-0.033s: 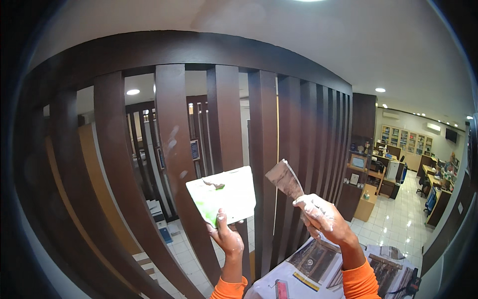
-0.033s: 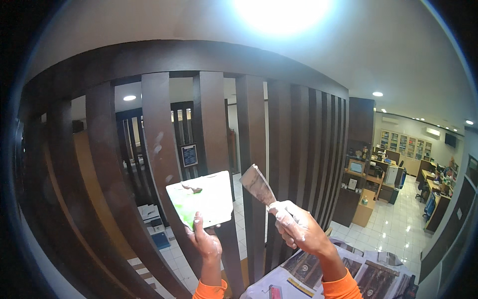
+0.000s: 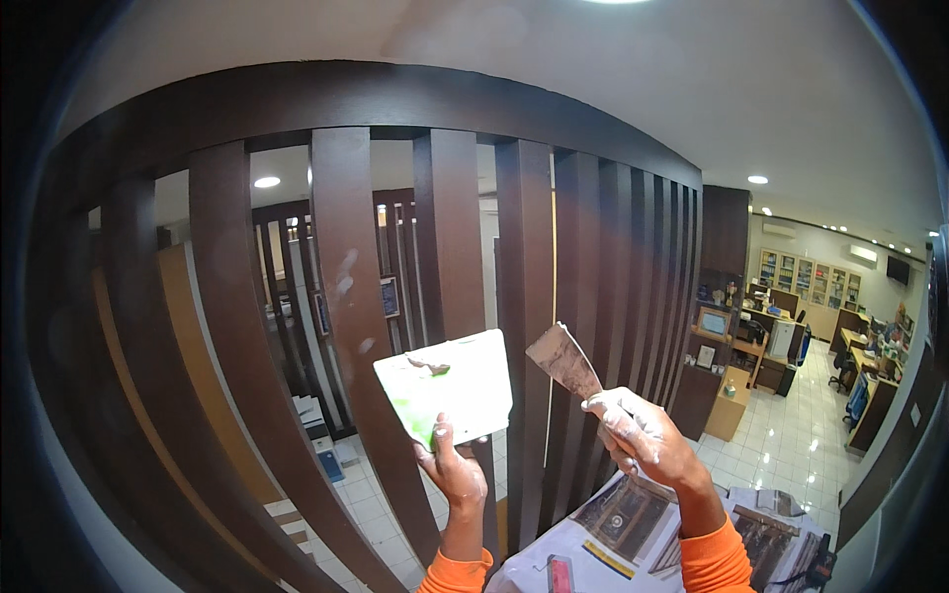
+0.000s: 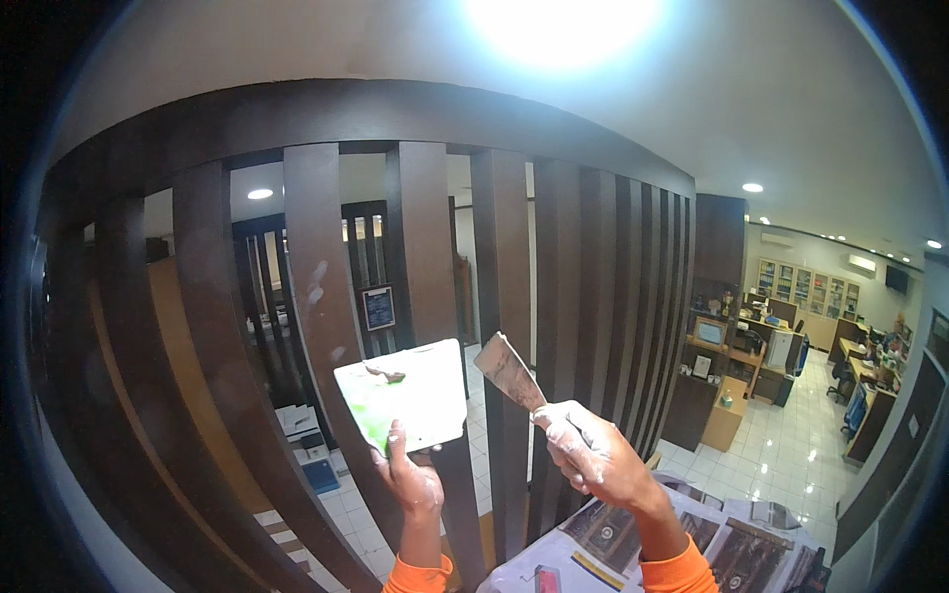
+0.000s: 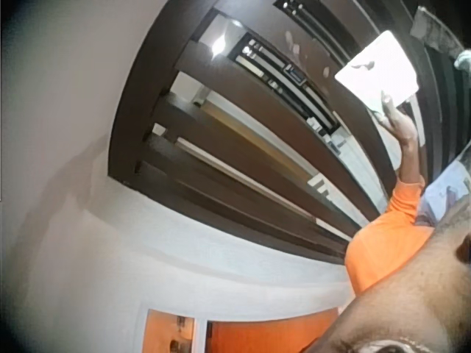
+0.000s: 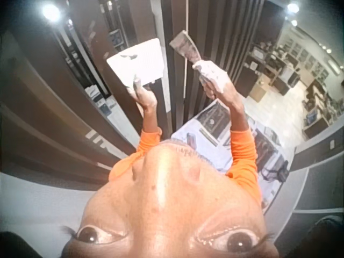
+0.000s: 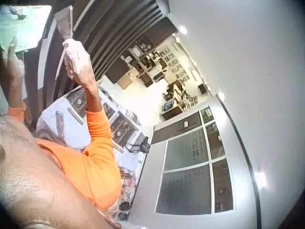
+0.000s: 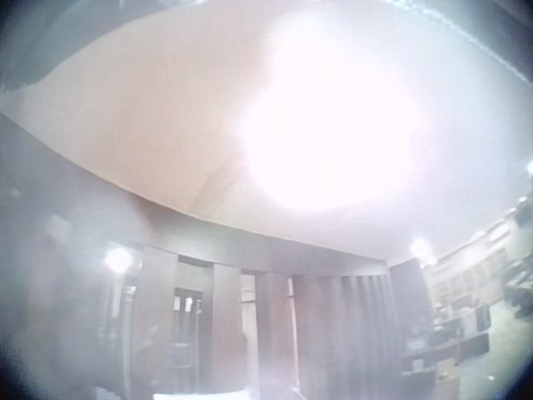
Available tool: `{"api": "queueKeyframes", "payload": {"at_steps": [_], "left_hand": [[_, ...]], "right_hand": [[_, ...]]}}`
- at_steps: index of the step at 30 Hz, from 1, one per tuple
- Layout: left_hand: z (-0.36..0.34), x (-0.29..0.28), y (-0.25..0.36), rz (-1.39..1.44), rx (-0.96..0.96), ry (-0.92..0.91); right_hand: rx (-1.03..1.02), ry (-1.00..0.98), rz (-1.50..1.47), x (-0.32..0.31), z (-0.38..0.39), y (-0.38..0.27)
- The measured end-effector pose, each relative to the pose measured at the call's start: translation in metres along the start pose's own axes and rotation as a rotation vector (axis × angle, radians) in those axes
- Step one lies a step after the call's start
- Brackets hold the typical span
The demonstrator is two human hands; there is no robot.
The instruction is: The person scoops white plaster from a container onto a green trowel and applies it to the upper section of a dark wooden partition. The person repeatedly smooths the material against the surface and reloads the trowel from a bucket on a ladder.
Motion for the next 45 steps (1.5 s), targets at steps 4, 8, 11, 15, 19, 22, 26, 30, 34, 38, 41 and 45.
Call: {"api": "queueKeyframes", "payload": {"at_steps": [4, 8, 11, 15, 19, 22, 26, 30, 34, 38, 41, 45], "left_hand": [[0.001, 0.011, -0.015, 0.113, -0.176, -0.024], [-0.009, 0.018, -0.03, 0.191, -0.287, -0.043], [-0.006, 0.029, -0.038, 0.232, -0.365, -0.008], [0.01, 0.052, -0.023, 0.219, -0.391, -0.185], [0.049, 0.08, -0.038, 0.208, -0.504, -0.313], [0.078, 0.106, -0.056, 0.218, -0.588, -0.447], [0.138, 0.148, -0.087, 0.249, -0.761, -0.634], [0.217, 0.183, -0.125, 0.266, -0.927, -0.815], [0.29, 0.196, -0.154, 0.259, -1.021, -1.005], [0.323, 0.224, -0.176, 0.404, -1.146, -1.104], [0.34, 0.226, -0.194, 0.442, -1.26, -1.065], [0.358, 0.225, -0.175, 0.48, -1.288, -1.09]], "right_hand": [[-0.003, 0.101, 0.018, -0.007, 0.005, 0.004], [-0.02, 0.131, -0.034, -0.013, 0.013, 0.008], [-0.048, 0.18, -0.062, -0.024, 0.024, 0.011], [-0.172, 0.3, -0.15, -0.032, 0.046, -0.011], [-0.227, 0.51, -0.261, -0.052, 0.1, -0.025], [-0.285, 0.642, -0.277, -0.055, 0.132, -0.039], [-0.289, 0.78, -0.197, -0.067, 0.175, -0.057], [-0.333, 0.893, -0.081, -0.077, 0.232, -0.071], [-0.487, 1.051, 0.238, -0.061, 0.306, -0.095], [-0.59, 1.198, 0.942, -0.001, 0.353, -0.127], [-0.472, 1.455, 1.067, 0.044, 0.397, -0.124], [0.023, 2.122, 1.137, 0.146, 0.486, -0.125]]}}
Point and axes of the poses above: each hand's wrist, its own z-axis away from the middle knuckle, its own x-axis out of the palm, y = z × x, the point moved 10 cm from there along -z, towards the middle knuckle, and after that the axes turned 10 degrees about -z, right-handed, at the moved point
